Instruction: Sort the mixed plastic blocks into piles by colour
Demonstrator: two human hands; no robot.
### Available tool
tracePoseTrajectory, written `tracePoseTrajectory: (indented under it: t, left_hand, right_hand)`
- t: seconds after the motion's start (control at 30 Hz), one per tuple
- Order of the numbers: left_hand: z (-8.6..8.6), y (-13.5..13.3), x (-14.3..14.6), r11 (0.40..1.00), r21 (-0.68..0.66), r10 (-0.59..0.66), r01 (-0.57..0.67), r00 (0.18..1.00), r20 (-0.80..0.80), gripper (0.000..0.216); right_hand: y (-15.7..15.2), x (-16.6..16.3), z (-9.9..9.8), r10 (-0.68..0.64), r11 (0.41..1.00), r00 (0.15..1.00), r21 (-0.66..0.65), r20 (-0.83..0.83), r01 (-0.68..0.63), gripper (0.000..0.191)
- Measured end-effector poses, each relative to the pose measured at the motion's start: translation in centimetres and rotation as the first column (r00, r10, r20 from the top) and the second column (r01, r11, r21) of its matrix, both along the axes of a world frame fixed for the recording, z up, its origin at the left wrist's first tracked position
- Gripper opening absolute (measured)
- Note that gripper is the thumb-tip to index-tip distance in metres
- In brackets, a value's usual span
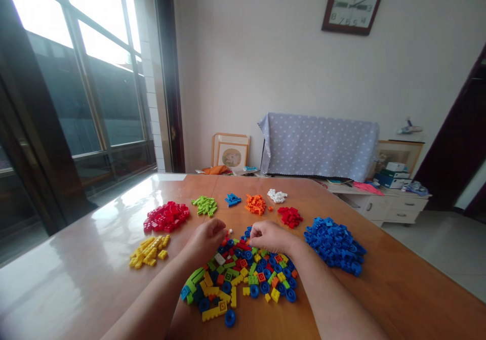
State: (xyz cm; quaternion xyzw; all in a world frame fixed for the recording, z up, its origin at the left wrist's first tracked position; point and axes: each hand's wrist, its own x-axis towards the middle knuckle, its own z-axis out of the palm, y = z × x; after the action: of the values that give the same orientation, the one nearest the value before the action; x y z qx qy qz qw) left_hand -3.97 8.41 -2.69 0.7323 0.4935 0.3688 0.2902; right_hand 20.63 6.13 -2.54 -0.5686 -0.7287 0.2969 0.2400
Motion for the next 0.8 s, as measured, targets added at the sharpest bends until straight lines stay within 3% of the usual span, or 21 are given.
tracePoseTrajectory:
  t: [0.3,0.43,0.53,0.67,0.8]
  left_hand:
    - [-1.3,0.7,0.0,0.999,0.045,-0.003,0.006,0.998,-0.061,0.018]
    - [-1.4,0.9,0.0,0.998,0.063,0.002,0.005,0.994,-0.108,0.018]
    - [-1.3,0.8,-0.1,0.996,0.089,0.006,0.006,0.992,-0.126,0.016]
    - [-1.1,0.7,-0.3,0.996,0.09,0.012,0.001,0.989,-0.147,0.017]
    - [-1.0,0.8,-0.4,0.996,0.089,0.007,0.006,0.989,-0.151,0.018]
  right_hand:
    - [0.1,-0.6,0.3,0.065,0.995,0.989,-0.087,0.131,-0.054,0.019]
    - [0.0,-1.1,0.4,0.053,0.999,0.977,-0.02,0.208,-0.05,0.014]
    - [0.0,-1.1,0.4,0.039,0.997,0.99,0.056,0.139,-0.048,0.012]
    - [0.7,0.4,0.4,-0.128,0.987,0.984,0.084,-0.123,0.138,0.018]
    - [1.7,4.4,0.0,-0.41,0.892,0.861,0.064,-0.302,0.448,0.023]
